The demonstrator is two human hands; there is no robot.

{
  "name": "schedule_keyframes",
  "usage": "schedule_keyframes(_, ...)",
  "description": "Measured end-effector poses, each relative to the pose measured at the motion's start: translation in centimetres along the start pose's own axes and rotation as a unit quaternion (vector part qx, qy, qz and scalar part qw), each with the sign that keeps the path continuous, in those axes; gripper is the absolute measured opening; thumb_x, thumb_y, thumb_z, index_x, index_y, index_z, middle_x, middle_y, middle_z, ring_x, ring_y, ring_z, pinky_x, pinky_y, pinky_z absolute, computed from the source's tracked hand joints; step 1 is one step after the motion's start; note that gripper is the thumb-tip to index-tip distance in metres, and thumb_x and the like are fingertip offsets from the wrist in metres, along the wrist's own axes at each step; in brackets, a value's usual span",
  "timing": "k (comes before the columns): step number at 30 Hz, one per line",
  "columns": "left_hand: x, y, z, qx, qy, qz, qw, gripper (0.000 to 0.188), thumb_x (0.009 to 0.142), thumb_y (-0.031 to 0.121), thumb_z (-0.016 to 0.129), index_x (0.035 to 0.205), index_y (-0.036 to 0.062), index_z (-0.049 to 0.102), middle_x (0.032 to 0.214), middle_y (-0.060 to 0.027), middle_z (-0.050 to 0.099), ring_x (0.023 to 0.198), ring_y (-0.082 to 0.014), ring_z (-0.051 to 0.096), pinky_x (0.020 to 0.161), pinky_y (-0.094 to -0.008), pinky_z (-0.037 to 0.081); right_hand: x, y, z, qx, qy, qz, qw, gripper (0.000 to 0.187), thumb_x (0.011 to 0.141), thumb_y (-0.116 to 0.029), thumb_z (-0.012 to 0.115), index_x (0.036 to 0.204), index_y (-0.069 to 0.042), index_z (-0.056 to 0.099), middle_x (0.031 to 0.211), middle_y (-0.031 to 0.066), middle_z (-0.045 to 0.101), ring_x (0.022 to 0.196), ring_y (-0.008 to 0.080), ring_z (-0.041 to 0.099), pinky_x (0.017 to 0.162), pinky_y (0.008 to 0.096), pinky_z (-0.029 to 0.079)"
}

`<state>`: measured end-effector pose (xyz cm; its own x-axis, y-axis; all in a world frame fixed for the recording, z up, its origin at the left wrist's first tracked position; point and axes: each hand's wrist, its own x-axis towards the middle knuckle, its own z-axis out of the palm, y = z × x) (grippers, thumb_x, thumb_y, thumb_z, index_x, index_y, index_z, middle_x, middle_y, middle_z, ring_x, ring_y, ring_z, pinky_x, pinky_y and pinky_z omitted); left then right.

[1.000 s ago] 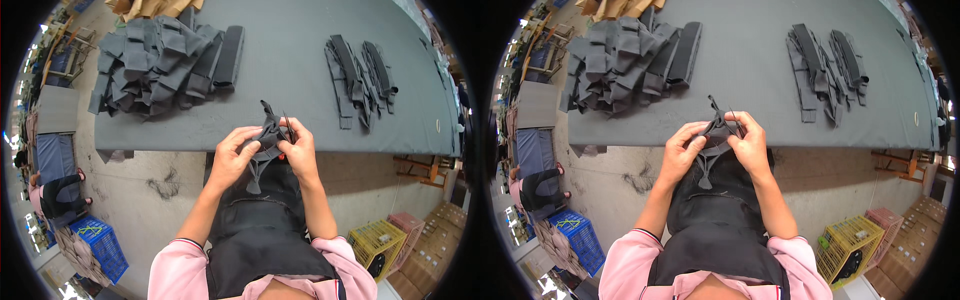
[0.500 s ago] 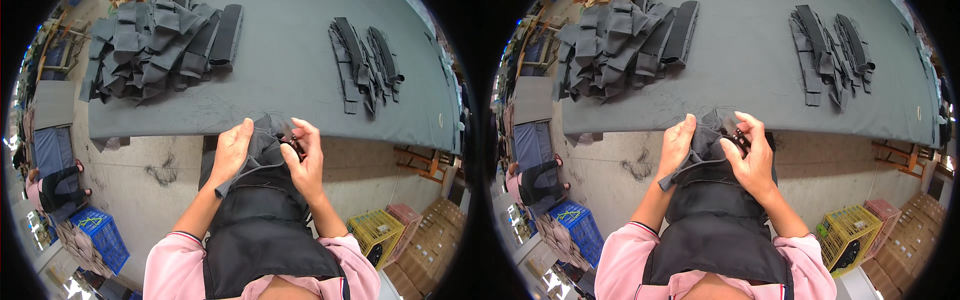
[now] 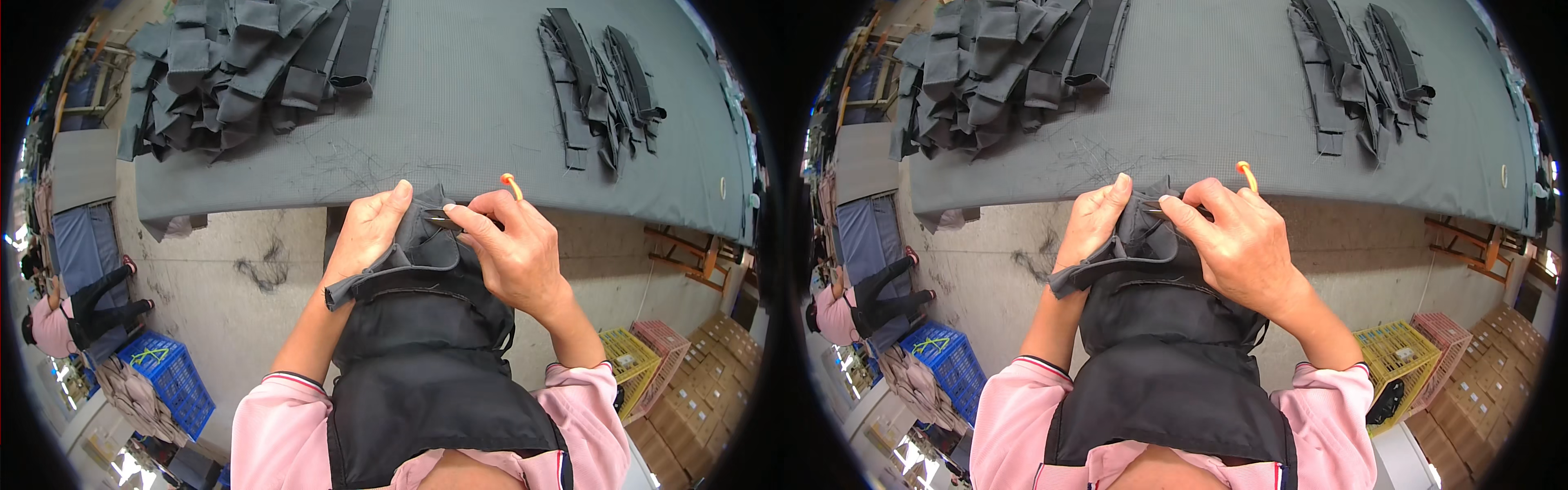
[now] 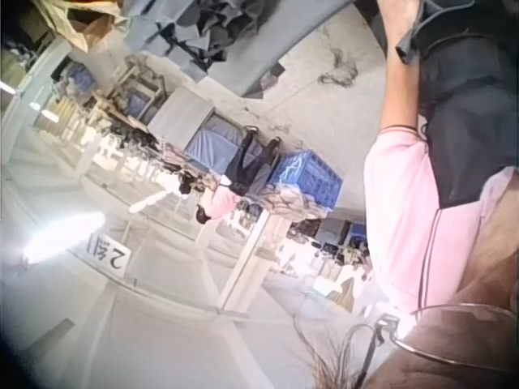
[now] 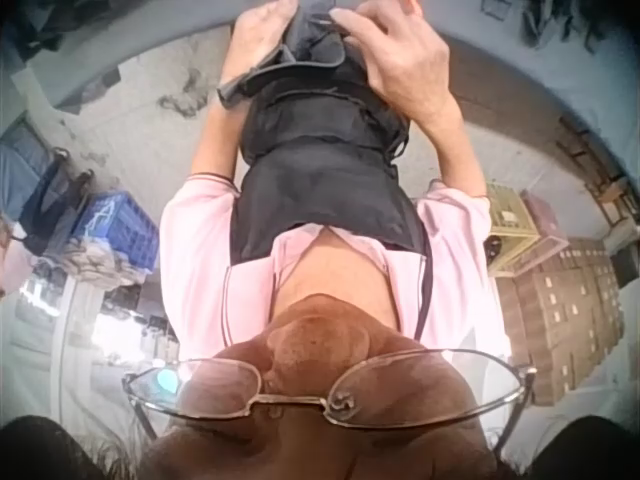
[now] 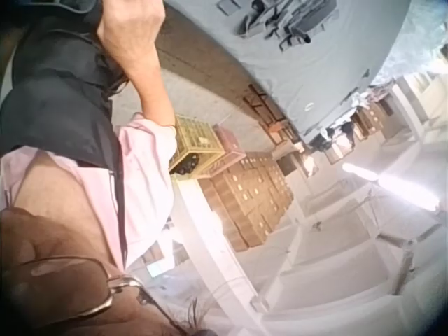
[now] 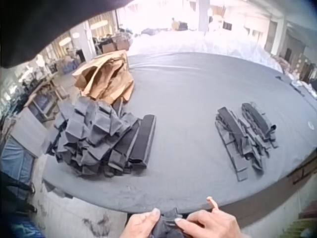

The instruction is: Trimming excess material from fabric strips using small snips.

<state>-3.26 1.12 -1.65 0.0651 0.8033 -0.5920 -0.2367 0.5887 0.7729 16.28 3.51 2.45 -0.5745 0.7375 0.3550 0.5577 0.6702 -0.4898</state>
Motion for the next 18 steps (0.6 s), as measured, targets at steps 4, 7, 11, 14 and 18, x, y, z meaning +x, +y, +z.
schedule_keyframes(4,-0.2,0.5,0.3,0.014,-0.017,-0.016,1.0,0.044,0.097,0.04,0.05,0.067,0.0065,0.053,0.066,0.0075,0.048,0.06,-0.0017,0.038,0.053,-0.0201,0.035,0.1,0.6,-0.2,0.032,-0.045,-0.009,0.998,0.032,0.068,0.0,0.067,0.099,-0.006,0.064,0.082,0.0034,0.054,0.062,0.0201,0.054,0.057,0.0289,0.044)
schedule_keyframes(7,-0.3,0.8,0.2,0.021,-0.041,-0.018,0.999,0.037,0.097,0.034,0.051,0.074,0.0057,0.06,0.07,0.0057,0.056,0.061,-0.0015,0.045,0.055,-0.0193,0.04,0.0,1.4,0.2,0.137,-0.078,0.009,0.987,0.039,0.066,0.002,0.07,0.104,-0.005,0.063,0.086,0.0064,0.056,0.064,0.0194,0.055,0.069,0.0311,0.048)
schedule_keyframes(11,-0.8,1.5,0.7,-0.008,-0.065,-0.04,0.997,0.037,0.097,0.034,0.051,0.073,0.006,0.059,0.069,0.0062,0.055,0.061,-0.0013,0.044,0.055,-0.0193,0.039,-0.5,1.6,0.0,0.671,-0.074,0.304,0.673,0.028,0.079,-0.007,0.065,0.104,0.005,0.06,0.096,0.0047,0.049,0.067,0.0078,0.048,0.057,0.0198,0.04)
schedule_keyframes(14,-0.5,0.9,0.9,0.016,-0.062,-0.007,0.998,0.038,0.097,0.034,0.051,0.072,0.0064,0.058,0.069,0.0065,0.054,0.061,-0.0012,0.043,0.054,-0.0194,0.038,-1.0,1.7,0.3,0.755,-0.007,0.315,0.575,0.029,0.08,-0.005,0.064,0.106,0.005,0.06,0.095,0.0043,0.049,0.068,0.0072,0.047,0.053,0.0178,0.037)
schedule_keyframes(18,-0.6,1.2,0.8,-0.016,-0.064,-0.022,0.998,0.038,0.097,0.035,0.051,0.072,0.0067,0.058,0.068,0.0072,0.053,0.06,-0.001,0.041,0.054,-0.0194,0.038,-1.1,1.1,-0.2,0.274,-0.045,0.165,0.947,0.03,0.074,0.005,0.065,0.102,-0.003,0.065,0.089,0.0075,0.055,0.063,0.0157,0.058,0.054,0.0273,0.047)
